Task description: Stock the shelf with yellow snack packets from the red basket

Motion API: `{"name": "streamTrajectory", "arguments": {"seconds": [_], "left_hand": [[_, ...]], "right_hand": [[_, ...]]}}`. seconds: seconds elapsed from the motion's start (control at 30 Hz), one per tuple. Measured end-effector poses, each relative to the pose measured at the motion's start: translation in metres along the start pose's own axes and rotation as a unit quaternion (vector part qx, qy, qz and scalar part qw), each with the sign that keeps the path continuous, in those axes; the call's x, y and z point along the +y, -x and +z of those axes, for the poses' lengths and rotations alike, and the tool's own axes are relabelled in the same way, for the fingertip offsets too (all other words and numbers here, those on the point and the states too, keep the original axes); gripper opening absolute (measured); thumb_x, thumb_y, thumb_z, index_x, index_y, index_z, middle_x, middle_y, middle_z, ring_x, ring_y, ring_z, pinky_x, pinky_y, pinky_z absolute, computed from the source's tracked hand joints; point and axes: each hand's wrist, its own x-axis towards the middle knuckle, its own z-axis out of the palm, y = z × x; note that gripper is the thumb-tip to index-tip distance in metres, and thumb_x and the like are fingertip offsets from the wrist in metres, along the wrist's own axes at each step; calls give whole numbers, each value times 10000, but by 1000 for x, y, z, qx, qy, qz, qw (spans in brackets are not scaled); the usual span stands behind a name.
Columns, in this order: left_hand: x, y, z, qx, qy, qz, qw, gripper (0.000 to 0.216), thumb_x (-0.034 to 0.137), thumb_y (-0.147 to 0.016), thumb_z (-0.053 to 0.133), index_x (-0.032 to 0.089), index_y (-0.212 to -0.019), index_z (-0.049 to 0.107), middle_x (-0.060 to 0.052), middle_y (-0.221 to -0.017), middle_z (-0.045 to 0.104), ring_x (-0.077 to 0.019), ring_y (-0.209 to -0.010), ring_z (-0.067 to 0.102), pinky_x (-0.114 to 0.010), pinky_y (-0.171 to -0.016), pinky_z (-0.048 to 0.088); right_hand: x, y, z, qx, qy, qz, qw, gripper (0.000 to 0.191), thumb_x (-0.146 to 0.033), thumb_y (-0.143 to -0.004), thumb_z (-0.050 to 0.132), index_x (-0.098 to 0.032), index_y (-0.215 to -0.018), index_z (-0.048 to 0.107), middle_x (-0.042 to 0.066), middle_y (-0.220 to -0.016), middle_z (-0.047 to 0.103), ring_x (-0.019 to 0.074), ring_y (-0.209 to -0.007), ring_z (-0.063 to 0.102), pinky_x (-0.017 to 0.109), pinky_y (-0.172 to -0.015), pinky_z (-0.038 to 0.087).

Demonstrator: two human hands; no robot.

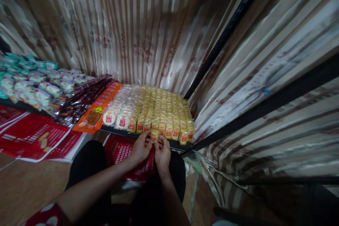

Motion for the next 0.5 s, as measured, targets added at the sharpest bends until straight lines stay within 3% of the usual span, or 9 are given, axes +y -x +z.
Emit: {"name": "streamTrajectory", "arguments": {"seconds": [0.1, 0.2, 0.3, 0.4, 0.43, 0.5], "left_hand": [[-3, -1, 1, 20, 4, 14, 1000, 403, 121, -778, 437, 172, -1178, 424, -104, -1187, 505, -132, -852, 594, -293, -804, 495], [0, 0, 0, 32, -17, 32, 999, 340, 112, -771, 423, 167, -1102, 485, -93, -1107, 537, -145, -874, 583, -299, -818, 484], [24, 9, -4, 22, -34, 67, 997, 216, 167, -780, 436, 152, -934, 586, -85, -954, 582, -177, -903, 561, -309, -837, 458], [75, 29, -12, -101, 46, 93, 989, 189, 213, -767, 454, 159, -779, 635, -74, -831, 616, -178, -833, 581, -290, -785, 461], [96, 38, -16, -184, 83, 100, 974, 215, 253, -780, 453, 171, -819, 648, -70, -837, 628, -174, -816, 591, -282, -755, 469], [133, 54, -26, -398, 164, 86, 898, 317, 370, -810, 421, 227, -975, 650, -55, -912, 649, -166, -828, 615, -277, -751, 478]], "right_hand": [[1, -6, 4, -6, 27, -12, 1000, 312, -358, -762, 497, -180, -1007, 573, 88, -1035, 583, 170, -828, 601, 301, -755, 490], [2, -8, 6, 9, 67, -26, 997, 306, -357, -757, 491, -196, -998, 589, 77, -1000, 608, 186, -871, 579, 304, -757, 474], [4, -8, 6, 10, 61, -24, 998, 332, -348, -731, 512, -182, -1010, 583, 82, -993, 610, 193, -894, 567, 302, -763, 465], [8, -7, 3, 13, 16, 1, 1000, 368, -360, -716, 528, -156, -1019, 574, 94, -1008, 596, 183, -862, 572, 277, -715, 473], [9, -6, 0, 21, 9, 10, 1000, 374, -371, -721, 527, -150, -1020, 573, 96, -1005, 593, 178, -849, 573, 269, -699, 476], [12, -6, -8, 48, 14, 17, 999, 376, -392, -738, 519, -148, -1019, 570, 92, -980, 593, 170, -828, 575, 264, -684, 481]]}}
